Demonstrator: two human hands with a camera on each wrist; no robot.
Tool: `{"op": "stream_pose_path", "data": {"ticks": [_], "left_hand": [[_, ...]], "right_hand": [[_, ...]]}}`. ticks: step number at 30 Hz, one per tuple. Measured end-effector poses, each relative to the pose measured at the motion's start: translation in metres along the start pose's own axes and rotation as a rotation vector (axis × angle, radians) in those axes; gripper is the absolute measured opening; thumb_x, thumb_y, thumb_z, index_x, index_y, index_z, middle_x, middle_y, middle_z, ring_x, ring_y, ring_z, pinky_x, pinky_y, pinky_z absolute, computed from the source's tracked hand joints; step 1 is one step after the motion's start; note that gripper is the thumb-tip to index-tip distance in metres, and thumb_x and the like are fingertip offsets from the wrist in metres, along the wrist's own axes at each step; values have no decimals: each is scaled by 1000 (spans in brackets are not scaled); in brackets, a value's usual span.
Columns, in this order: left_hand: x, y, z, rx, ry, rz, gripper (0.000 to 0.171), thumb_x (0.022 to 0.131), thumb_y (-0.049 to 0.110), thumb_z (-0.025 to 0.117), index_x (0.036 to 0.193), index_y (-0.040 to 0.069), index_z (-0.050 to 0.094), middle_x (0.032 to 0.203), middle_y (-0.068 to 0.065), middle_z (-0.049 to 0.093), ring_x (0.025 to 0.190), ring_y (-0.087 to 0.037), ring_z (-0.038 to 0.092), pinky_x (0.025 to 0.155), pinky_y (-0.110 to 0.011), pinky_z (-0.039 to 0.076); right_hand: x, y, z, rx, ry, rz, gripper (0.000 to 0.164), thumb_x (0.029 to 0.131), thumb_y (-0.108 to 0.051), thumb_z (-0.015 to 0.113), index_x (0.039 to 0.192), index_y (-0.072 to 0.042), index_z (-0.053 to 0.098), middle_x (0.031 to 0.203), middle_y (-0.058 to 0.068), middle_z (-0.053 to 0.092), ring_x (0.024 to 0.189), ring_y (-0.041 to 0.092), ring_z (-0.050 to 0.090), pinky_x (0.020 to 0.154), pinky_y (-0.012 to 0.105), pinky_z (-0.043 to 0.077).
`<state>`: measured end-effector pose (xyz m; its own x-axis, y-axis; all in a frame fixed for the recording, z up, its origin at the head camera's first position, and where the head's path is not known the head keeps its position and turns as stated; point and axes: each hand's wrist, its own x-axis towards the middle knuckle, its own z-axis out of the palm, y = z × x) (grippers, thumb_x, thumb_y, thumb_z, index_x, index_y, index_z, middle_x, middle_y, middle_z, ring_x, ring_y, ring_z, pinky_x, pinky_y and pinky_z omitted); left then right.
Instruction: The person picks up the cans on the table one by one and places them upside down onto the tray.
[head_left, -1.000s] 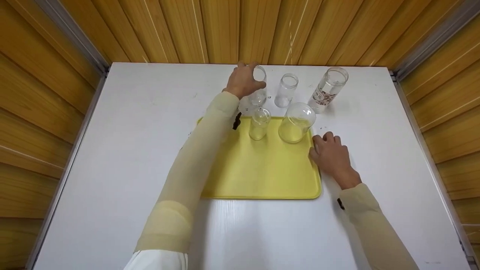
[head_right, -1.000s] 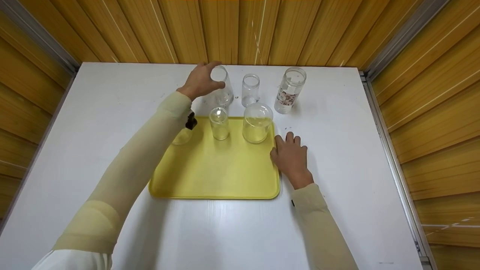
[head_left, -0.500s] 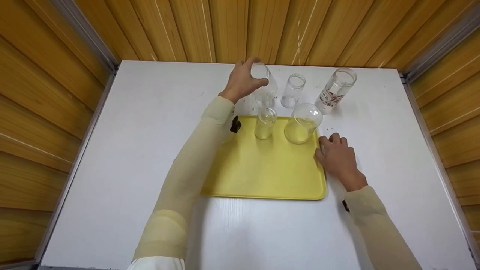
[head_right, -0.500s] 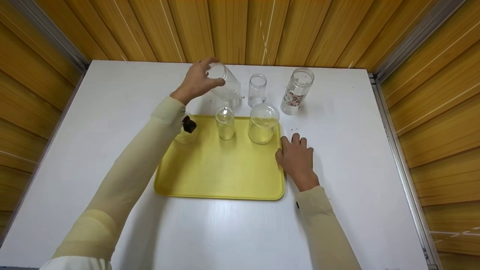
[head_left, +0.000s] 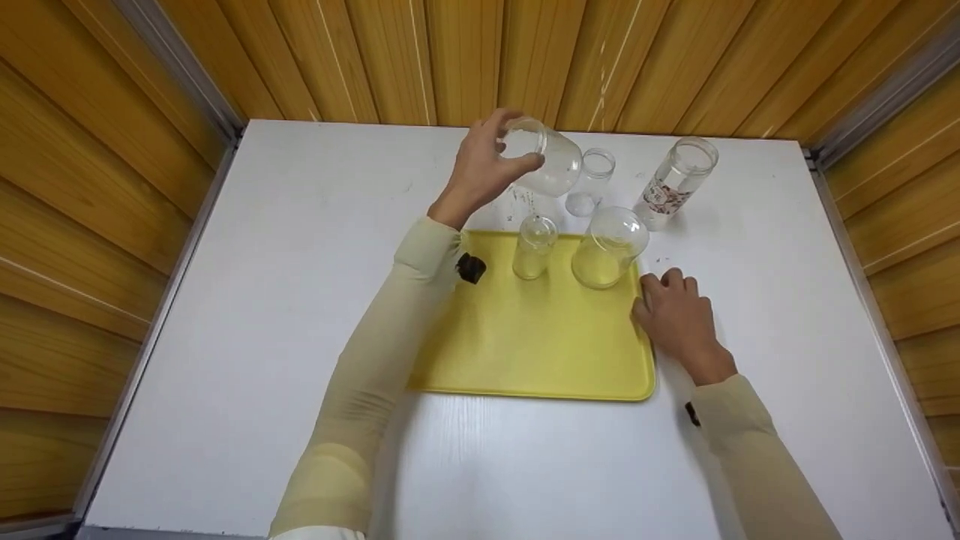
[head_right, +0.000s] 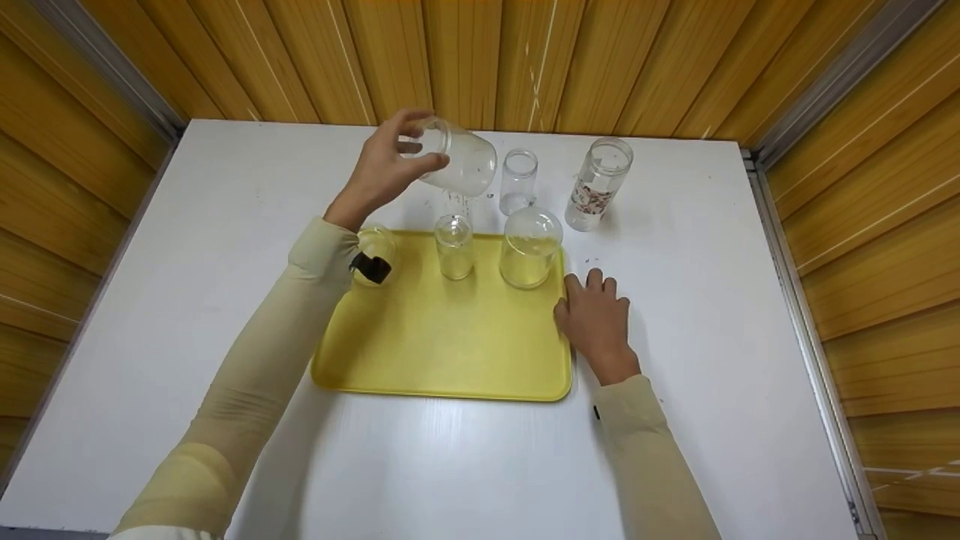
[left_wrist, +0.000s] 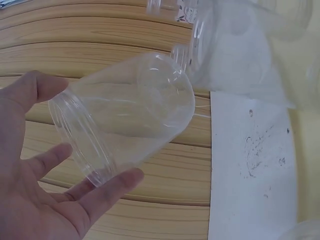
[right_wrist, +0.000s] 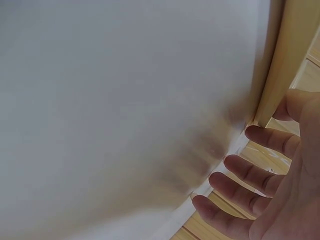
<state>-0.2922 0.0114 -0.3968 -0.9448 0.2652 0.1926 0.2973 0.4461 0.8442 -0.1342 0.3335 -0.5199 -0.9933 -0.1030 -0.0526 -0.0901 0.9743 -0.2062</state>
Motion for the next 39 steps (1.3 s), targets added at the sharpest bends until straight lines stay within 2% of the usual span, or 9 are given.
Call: {"op": "stream_pose_path", "data": {"ticks": [5, 13, 19, 29, 34, 39], "left_hand": [[-9, -2, 1, -128, 10, -9, 68, 90, 29, 80, 151, 11, 54, 137, -13, 57, 124, -27, 58, 97, -28, 50], [-25, -1, -1, -221, 35, -31, 68, 89, 35, 79, 150, 18, 55, 135, -12, 57, 118, -26, 63, 92, -35, 55], [-37, 4, -5, -334, 52, -33, 68, 89, 34, 79, 150, 20, 55, 136, -9, 59, 118, -24, 64, 89, -36, 59], [-61, 6, -7, -450, 85, -12, 67, 90, 33, 79, 151, 18, 56, 136, -9, 61, 118, -26, 65, 90, -39, 59], [-72, 4, -6, -547, 81, 2, 67, 93, 30, 77, 154, 13, 54, 134, -11, 60, 118, -27, 66, 89, -42, 60], [-83, 1, -5, -602, 76, 0, 66, 94, 29, 75, 154, 13, 53, 134, -12, 60, 118, -26, 67, 89, -44, 60]], "right_hand": [[0, 0, 0, 7, 2, -1, 42, 107, -24, 49, 137, 4, 59, 122, 32, 50, 105, 54, 51, 72, 69, 50], [0, -1, 0, 17, -10, 11, 43, 107, -24, 48, 139, 3, 57, 125, 32, 49, 108, 54, 50, 75, 69, 49], [0, -1, 0, 5, -5, 8, 43, 107, -26, 49, 138, 3, 58, 124, 30, 49, 107, 52, 49, 73, 68, 49], [0, 1, 2, 17, -6, 9, 44, 107, -27, 49, 138, 3, 57, 124, 31, 49, 108, 53, 49, 75, 70, 49], [-1, 1, 2, 29, 12, 12, 43, 106, -26, 49, 136, 3, 58, 124, 31, 49, 107, 53, 49, 75, 70, 48], [-1, 0, 2, 39, 20, 13, 41, 107, -25, 50, 136, 3, 59, 123, 31, 49, 107, 53, 49, 75, 70, 48]]}}
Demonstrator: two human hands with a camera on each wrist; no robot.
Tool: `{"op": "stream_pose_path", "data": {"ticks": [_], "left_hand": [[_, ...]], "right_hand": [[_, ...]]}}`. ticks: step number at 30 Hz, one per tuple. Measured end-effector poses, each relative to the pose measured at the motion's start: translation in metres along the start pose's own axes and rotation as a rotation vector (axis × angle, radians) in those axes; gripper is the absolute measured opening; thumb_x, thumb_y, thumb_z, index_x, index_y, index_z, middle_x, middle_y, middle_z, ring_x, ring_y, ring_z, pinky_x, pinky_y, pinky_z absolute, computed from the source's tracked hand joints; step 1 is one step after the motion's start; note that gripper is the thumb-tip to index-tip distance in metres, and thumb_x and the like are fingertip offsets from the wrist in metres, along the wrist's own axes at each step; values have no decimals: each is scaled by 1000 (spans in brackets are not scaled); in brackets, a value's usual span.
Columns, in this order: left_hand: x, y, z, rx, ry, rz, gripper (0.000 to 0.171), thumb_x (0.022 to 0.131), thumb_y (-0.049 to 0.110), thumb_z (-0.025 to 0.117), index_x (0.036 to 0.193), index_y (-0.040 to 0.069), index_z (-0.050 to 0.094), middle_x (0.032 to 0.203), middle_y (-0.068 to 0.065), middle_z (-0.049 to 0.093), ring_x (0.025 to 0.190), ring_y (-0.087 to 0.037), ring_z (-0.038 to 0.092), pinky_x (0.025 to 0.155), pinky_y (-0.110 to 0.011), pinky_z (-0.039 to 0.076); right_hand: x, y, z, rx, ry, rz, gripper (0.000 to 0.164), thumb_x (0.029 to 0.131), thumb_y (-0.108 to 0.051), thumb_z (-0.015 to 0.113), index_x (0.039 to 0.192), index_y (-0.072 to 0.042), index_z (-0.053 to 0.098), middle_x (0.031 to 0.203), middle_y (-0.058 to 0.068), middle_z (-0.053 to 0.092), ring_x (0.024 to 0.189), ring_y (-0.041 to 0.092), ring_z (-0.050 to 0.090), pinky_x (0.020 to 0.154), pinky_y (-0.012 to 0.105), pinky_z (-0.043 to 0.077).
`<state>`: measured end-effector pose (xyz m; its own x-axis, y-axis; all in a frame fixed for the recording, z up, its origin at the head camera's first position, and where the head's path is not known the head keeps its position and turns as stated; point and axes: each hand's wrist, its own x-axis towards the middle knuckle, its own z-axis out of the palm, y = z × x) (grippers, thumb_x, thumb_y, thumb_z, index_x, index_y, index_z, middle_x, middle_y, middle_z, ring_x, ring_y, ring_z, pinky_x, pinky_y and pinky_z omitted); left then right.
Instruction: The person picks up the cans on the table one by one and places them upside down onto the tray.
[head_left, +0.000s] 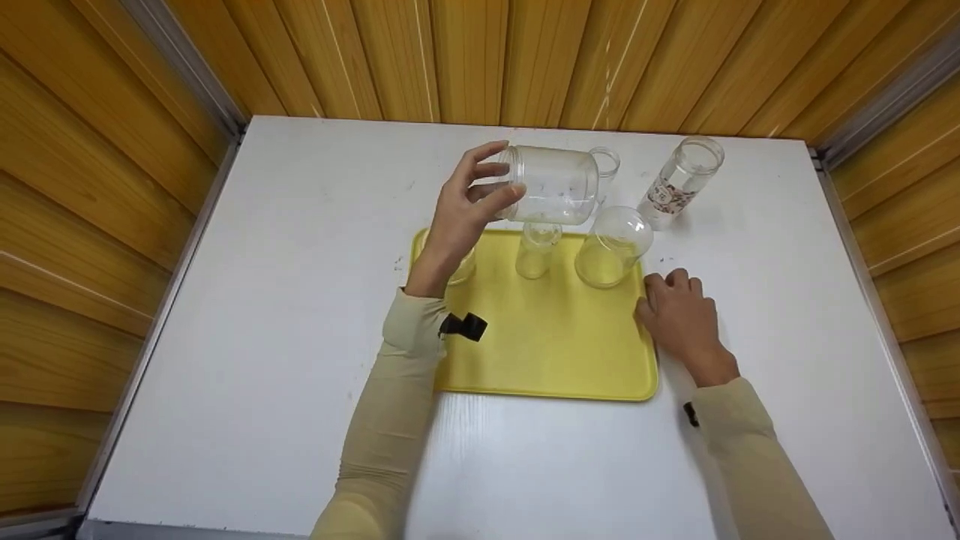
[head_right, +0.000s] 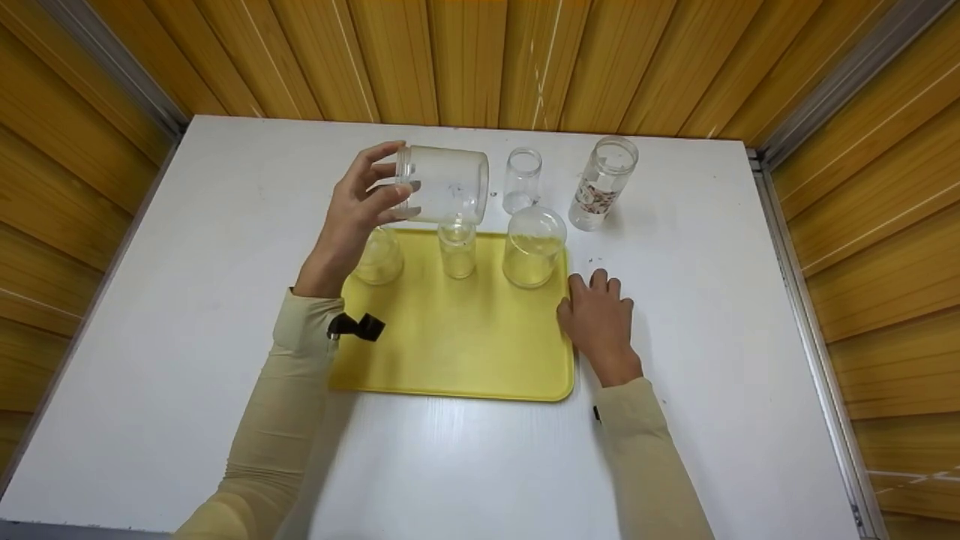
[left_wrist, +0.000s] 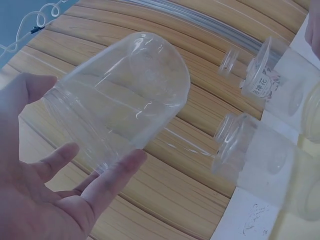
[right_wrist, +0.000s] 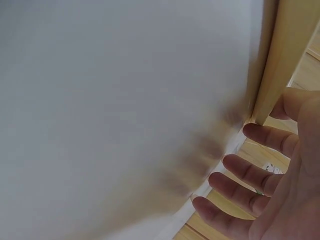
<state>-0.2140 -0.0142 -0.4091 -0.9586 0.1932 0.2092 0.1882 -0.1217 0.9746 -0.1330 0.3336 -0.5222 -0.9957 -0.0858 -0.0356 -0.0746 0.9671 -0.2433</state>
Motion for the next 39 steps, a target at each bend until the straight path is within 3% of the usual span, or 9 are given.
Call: {"op": "stream_pose_path", "data": {"ticks": [15, 22, 29, 34, 39], "left_hand": [[-27, -8, -9, -136, 0, -66, 70, 93, 36, 72, 156, 15, 50, 137, -16, 60, 119, -34, 66, 91, -48, 60], [-36, -15, -13, -165, 11, -105, 71, 92, 38, 71, 155, 16, 50, 137, -18, 59, 121, -32, 66, 92, -48, 60], [-44, -20, -14, -181, 8, -124, 71, 92, 37, 71, 156, 15, 49, 138, -19, 58, 121, -34, 65, 91, -48, 60], [-48, -22, -13, -169, 5, -121, 71, 91, 39, 72, 154, 15, 51, 139, -19, 58, 121, -34, 65, 90, -48, 61], [-50, -21, -11, -162, -3, -121, 69, 91, 36, 72, 154, 15, 52, 138, -18, 59, 118, -34, 66, 90, -48, 60]], "right_hand": [[1, -5, -1, 2, -1, 2, 40, 107, -23, 51, 134, 4, 60, 121, 31, 51, 104, 52, 49, 74, 68, 48], [3, -6, -5, 64, -22, 51, 45, 108, -26, 52, 137, 8, 57, 127, 34, 49, 114, 53, 49, 81, 68, 48], [6, -15, -17, 330, 171, 122, 48, 110, -29, 52, 142, 8, 54, 135, 30, 51, 118, 47, 57, 90, 61, 50], [6, -33, -40, 596, 289, 118, 55, 112, -39, 46, 147, 4, 52, 139, 21, 53, 116, 33, 58, 91, 39, 48], [2, -54, -59, 773, 343, 40, 53, 112, -37, 48, 151, -1, 49, 141, 15, 54, 112, 18, 58, 88, 24, 52]]}}
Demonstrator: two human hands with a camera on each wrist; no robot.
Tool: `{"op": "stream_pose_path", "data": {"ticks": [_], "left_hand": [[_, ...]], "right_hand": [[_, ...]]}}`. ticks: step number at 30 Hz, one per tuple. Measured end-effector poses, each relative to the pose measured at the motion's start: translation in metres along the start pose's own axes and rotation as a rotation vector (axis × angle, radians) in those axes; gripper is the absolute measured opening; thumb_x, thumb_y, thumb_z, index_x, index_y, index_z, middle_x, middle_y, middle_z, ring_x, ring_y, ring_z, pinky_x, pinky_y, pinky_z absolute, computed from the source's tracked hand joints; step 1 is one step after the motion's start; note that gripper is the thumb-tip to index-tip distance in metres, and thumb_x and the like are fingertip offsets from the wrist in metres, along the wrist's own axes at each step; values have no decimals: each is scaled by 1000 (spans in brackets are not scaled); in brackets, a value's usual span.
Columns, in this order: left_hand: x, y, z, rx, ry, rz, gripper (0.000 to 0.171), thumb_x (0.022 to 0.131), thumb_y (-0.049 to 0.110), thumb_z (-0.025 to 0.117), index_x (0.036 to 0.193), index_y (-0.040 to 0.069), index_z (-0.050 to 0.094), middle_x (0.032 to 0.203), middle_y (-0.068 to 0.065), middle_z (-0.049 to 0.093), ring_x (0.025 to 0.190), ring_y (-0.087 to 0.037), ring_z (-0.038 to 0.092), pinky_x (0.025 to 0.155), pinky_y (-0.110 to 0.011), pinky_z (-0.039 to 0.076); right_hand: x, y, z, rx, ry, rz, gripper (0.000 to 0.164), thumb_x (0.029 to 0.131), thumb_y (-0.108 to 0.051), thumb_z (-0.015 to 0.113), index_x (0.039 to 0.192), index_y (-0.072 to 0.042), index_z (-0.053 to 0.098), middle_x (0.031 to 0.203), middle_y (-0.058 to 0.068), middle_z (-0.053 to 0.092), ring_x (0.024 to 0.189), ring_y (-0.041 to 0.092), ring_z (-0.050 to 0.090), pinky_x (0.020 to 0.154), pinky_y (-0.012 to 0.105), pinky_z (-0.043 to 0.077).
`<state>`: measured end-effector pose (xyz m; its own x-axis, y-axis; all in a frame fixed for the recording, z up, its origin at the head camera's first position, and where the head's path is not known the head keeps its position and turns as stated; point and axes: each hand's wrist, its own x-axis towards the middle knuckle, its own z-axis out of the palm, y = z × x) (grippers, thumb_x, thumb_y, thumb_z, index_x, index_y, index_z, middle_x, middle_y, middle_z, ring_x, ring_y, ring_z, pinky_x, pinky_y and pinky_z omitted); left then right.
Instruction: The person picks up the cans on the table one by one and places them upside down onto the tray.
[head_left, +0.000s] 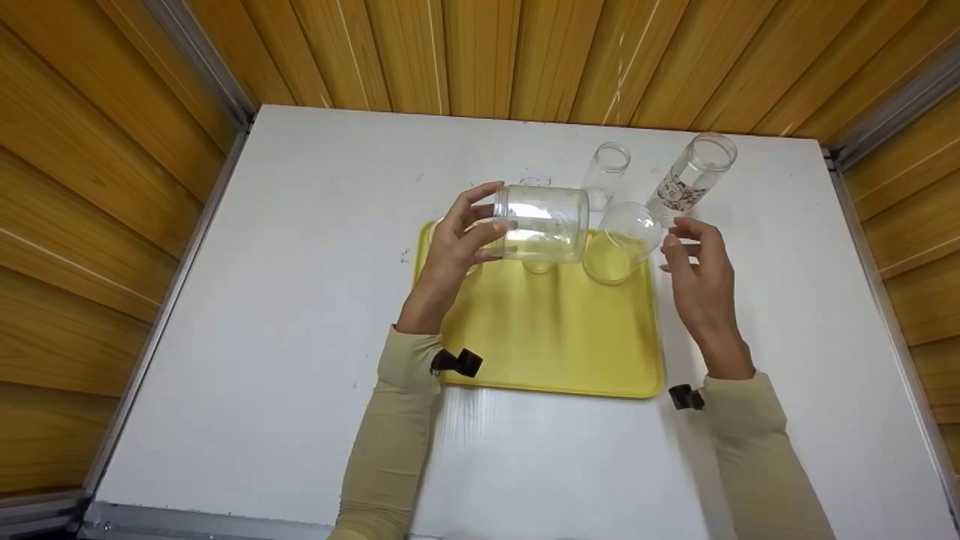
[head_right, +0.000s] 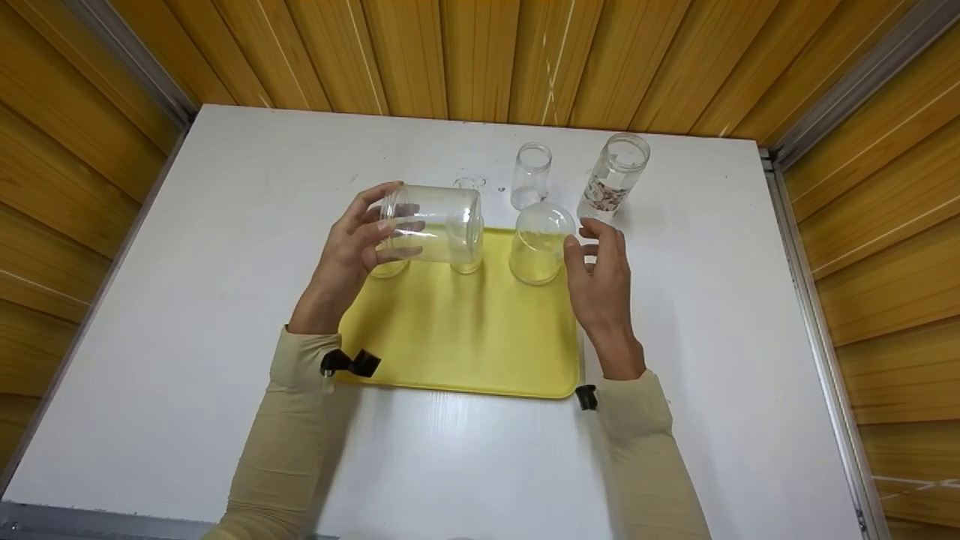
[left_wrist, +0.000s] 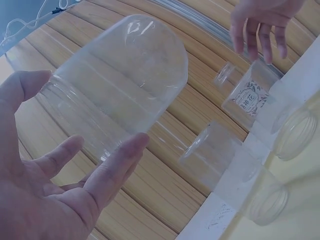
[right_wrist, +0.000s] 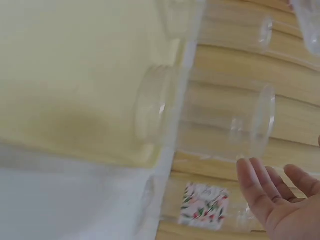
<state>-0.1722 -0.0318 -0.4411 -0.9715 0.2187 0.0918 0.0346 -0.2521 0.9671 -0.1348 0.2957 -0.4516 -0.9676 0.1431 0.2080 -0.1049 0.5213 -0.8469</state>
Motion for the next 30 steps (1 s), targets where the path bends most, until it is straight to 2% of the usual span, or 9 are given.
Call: {"op": "stream_pose_path", "data": {"ticks": [4, 11, 16, 20, 25, 30], "left_hand": [[-1, 1, 2, 2, -2, 7, 68, 91, 35, 72, 153, 15, 53, 136, -17, 60, 118, -34, 66, 90, -47, 61], [-3, 3, 5, 5, -15, 17, 67, 92, 33, 71, 154, 14, 52, 137, -17, 59, 119, -34, 66, 90, -47, 61], [-5, 3, 7, 7, -22, 25, 68, 93, 34, 71, 154, 13, 51, 139, -20, 58, 119, -35, 66, 89, -47, 61], [-7, 3, 10, 5, -35, 20, 69, 93, 35, 72, 154, 14, 51, 140, -22, 57, 118, -34, 67, 90, -48, 60], [-8, 3, 12, -6, -51, 16, 69, 93, 34, 72, 155, 13, 50, 140, -21, 58, 118, -32, 68, 91, -49, 60], [-10, 2, 14, -21, -67, 26, 69, 94, 31, 71, 157, 11, 49, 139, -20, 58, 118, -34, 67, 91, -48, 60]], "right_hand": [[-2, -17, 3, 113, -2, -63, 50, 112, -32, 51, 150, 0, 49, 139, 14, 56, 111, 18, 62, 87, 23, 54], [-2, -35, 9, 229, -3, -122, 47, 109, -27, 54, 146, 2, 52, 132, 15, 59, 109, 24, 65, 84, 24, 56], [-2, -43, 15, 424, -82, -127, 44, 108, -19, 55, 146, 2, 53, 135, 24, 55, 116, 33, 63, 89, 29, 57], [-1, -48, 21, 562, -175, -106, 46, 108, -17, 54, 151, -1, 50, 142, 24, 52, 127, 36, 58, 96, 35, 57], [-2, -52, 27, 644, -259, -76, 53, 107, -19, 52, 158, -7, 44, 152, 21, 47, 139, 39, 50, 104, 39, 53], [-3, -55, 33, 682, -307, -50, 60, 105, -21, 55, 162, -11, 40, 154, 18, 42, 143, 37, 46, 106, 42, 50]]}}
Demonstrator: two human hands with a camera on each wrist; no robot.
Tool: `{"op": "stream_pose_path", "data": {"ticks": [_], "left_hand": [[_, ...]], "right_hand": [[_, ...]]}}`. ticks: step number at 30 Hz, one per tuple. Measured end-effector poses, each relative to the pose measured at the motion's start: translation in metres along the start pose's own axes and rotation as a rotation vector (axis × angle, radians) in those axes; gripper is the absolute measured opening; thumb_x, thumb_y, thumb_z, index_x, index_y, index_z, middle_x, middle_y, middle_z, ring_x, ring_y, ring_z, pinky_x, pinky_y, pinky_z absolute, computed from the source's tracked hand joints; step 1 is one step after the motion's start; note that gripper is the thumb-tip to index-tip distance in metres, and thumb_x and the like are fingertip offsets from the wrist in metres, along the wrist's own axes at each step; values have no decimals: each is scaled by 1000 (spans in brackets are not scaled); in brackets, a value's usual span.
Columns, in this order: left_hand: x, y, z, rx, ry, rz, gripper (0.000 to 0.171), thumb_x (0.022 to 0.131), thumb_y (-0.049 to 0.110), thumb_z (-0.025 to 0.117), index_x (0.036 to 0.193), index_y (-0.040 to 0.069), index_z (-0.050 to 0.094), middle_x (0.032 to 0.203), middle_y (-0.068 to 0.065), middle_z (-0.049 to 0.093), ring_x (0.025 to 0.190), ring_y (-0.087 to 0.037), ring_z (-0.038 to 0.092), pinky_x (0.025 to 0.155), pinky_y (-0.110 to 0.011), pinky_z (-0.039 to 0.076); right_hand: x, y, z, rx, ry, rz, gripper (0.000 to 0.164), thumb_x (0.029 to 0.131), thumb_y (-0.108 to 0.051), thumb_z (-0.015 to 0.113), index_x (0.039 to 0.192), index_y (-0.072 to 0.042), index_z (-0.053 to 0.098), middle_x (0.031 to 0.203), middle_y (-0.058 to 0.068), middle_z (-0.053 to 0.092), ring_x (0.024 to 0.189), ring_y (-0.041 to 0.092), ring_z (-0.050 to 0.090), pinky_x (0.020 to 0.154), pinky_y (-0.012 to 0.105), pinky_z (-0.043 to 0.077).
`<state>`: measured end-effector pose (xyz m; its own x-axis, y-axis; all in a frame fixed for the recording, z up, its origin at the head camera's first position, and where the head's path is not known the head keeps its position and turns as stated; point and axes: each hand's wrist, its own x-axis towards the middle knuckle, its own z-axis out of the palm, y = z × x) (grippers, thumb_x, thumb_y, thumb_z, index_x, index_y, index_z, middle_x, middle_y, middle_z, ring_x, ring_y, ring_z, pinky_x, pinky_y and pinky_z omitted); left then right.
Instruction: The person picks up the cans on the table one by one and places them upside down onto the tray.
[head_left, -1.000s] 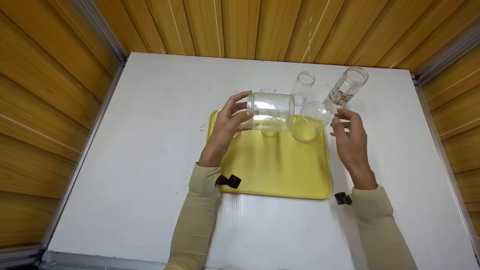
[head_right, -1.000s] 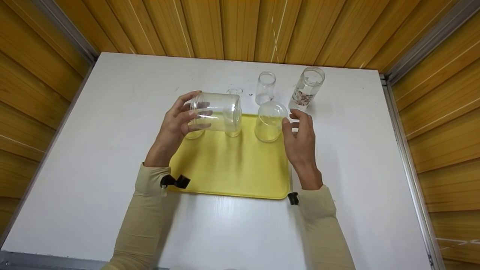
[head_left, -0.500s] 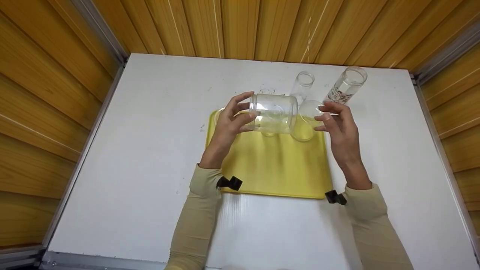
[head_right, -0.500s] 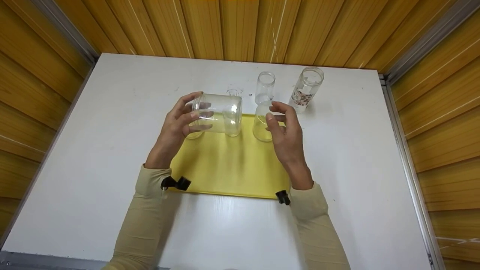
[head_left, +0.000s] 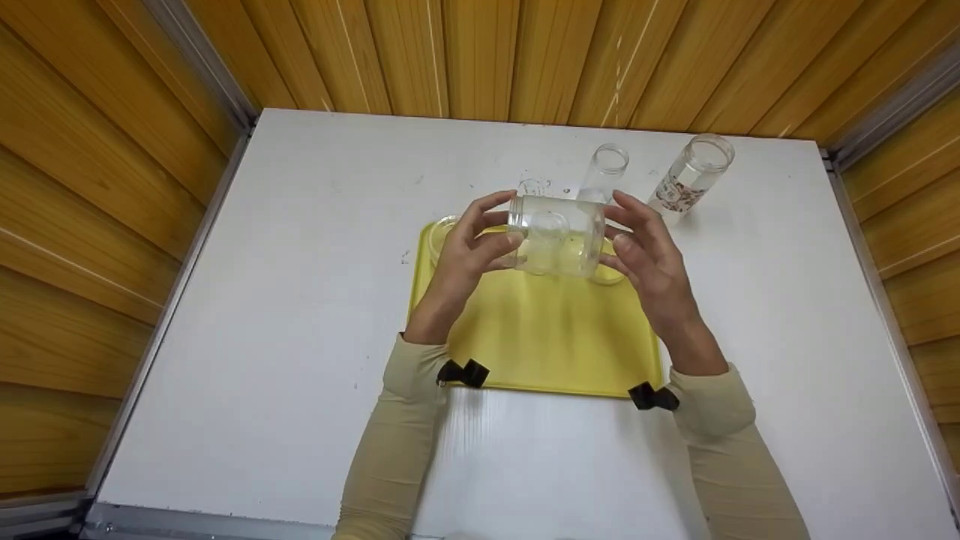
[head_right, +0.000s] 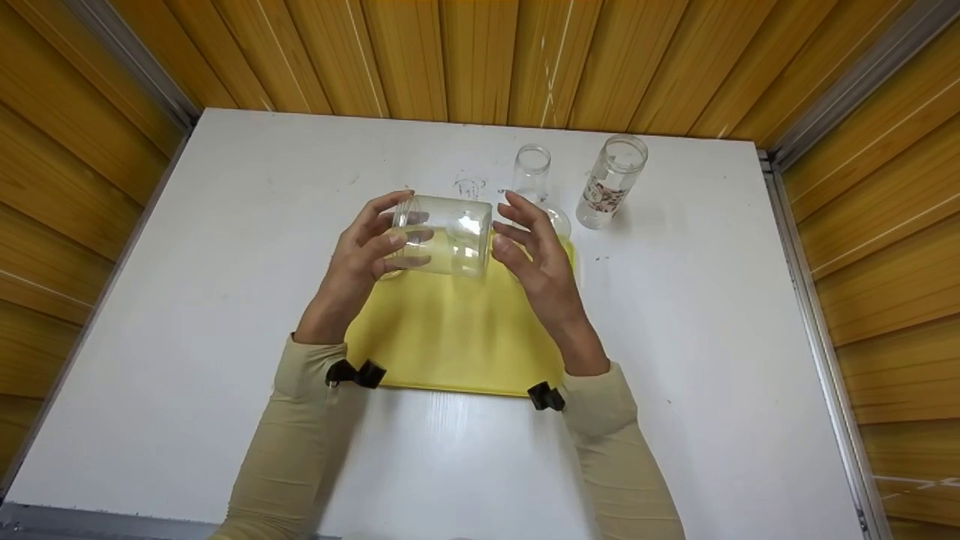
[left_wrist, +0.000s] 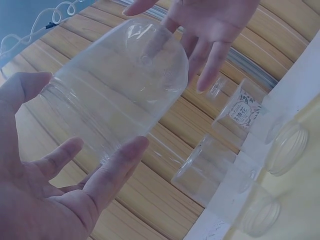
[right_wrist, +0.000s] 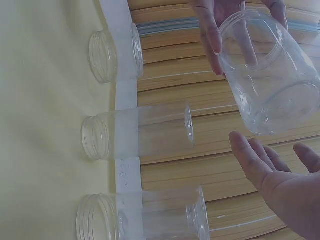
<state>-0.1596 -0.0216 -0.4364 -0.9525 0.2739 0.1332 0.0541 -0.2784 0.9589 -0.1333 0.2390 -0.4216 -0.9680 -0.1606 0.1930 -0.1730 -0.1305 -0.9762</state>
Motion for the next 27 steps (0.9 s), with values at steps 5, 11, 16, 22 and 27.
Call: {"op": "stream_pose_path", "data": {"ticks": [5, 11, 16, 22, 27], "left_hand": [[0, -1, 2, -7, -6, -5, 68, 94, 30, 72, 156, 12, 50, 138, -18, 59, 119, -33, 67, 92, -48, 60], [-2, -2, 3, -9, -2, -7, 68, 94, 29, 73, 156, 12, 50, 137, -19, 59, 119, -34, 67, 92, -48, 60], [-3, -2, 3, -20, -7, -3, 66, 95, 26, 73, 156, 11, 50, 138, -20, 58, 121, -38, 65, 93, -48, 60], [-3, -3, 2, 6, -11, -10, 67, 96, 28, 73, 157, 13, 50, 138, -18, 58, 119, -33, 67, 92, -48, 60], [-3, -4, 1, 18, -11, -15, 67, 95, 29, 73, 156, 13, 50, 139, -18, 58, 119, -32, 67, 93, -48, 60]], "right_hand": [[-1, 2, 3, 32, -33, 28, 64, 103, -18, 57, 164, -14, 38, 155, 17, 41, 143, 35, 44, 108, 45, 47], [-1, 4, 4, 26, -52, 36, 66, 101, -14, 60, 163, -15, 39, 158, 15, 40, 145, 33, 43, 107, 38, 49], [-1, 6, 6, 10, -60, 29, 70, 98, -9, 63, 163, -14, 38, 160, 17, 38, 145, 34, 42, 106, 35, 49], [-1, 6, 9, -7, -52, 27, 70, 96, -5, 66, 161, -12, 41, 161, 20, 38, 143, 33, 43, 105, 38, 52], [0, 6, 11, -8, -37, 18, 68, 94, -3, 68, 158, -11, 44, 156, 20, 42, 142, 33, 45, 103, 39, 54]]}}
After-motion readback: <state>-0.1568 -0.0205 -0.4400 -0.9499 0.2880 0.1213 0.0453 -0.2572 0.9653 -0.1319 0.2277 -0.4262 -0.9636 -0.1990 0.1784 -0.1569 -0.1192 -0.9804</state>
